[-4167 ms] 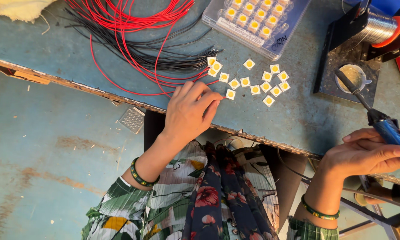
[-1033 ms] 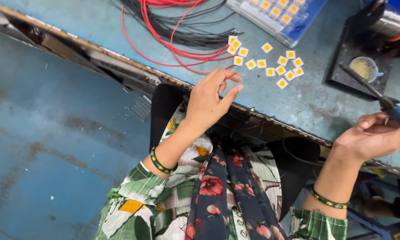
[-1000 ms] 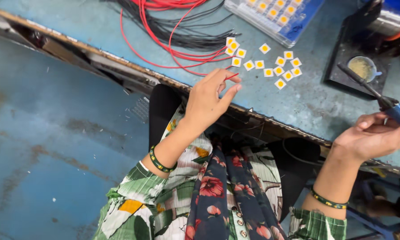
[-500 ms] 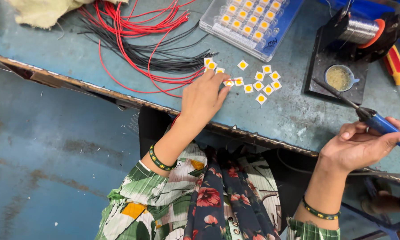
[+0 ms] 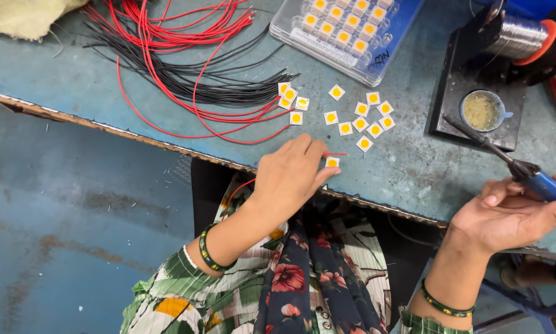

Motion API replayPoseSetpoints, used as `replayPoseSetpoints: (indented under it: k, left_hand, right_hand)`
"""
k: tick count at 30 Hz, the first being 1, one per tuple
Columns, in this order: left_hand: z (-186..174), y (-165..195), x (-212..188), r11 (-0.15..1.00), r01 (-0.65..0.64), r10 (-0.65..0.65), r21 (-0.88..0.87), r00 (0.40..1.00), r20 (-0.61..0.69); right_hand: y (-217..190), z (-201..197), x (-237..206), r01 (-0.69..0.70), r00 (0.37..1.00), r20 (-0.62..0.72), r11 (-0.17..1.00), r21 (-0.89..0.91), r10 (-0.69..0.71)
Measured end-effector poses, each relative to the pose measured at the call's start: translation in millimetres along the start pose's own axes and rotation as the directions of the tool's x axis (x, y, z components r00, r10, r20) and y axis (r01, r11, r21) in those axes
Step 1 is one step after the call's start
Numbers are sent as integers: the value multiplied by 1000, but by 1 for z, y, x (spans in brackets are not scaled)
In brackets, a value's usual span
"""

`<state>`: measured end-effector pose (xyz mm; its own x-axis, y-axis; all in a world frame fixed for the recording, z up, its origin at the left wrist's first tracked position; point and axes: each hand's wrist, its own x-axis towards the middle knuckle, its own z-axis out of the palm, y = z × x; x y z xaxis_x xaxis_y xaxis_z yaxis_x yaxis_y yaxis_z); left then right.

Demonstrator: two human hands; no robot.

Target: The person uses a soldering iron to attach red and black wires to small square LED modules on a workbench. They repeatedly pick up a wire, position it on an LED, apply solder, and place the finished unit aside.

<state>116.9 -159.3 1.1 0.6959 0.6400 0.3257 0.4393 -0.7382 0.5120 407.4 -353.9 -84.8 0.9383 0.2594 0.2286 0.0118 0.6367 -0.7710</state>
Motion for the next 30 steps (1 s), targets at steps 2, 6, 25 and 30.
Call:
replayPoseSetpoints:
  k: [2,6,25,30]
  left_hand:
    - [-2,-1,4,1000,28,-28,-2,1000,15]
    - [-16,-7,6,990,7,1,-139,998,61]
    - [-22,-3,-7,983,9,-19,-184,998,-56]
    - [-2,0,-5,986,-33,25,-162,998,-51]
  right_hand:
    - [-2,2,-2,6,1000,9,1000,-18,-6]
    - [-6,5,-4,25,998,54,997,-69,-21]
    - [-6,1,4,36,998,59,996,-84,-31]
    - [-7,7,7,39,999,36,995,-96,-35]
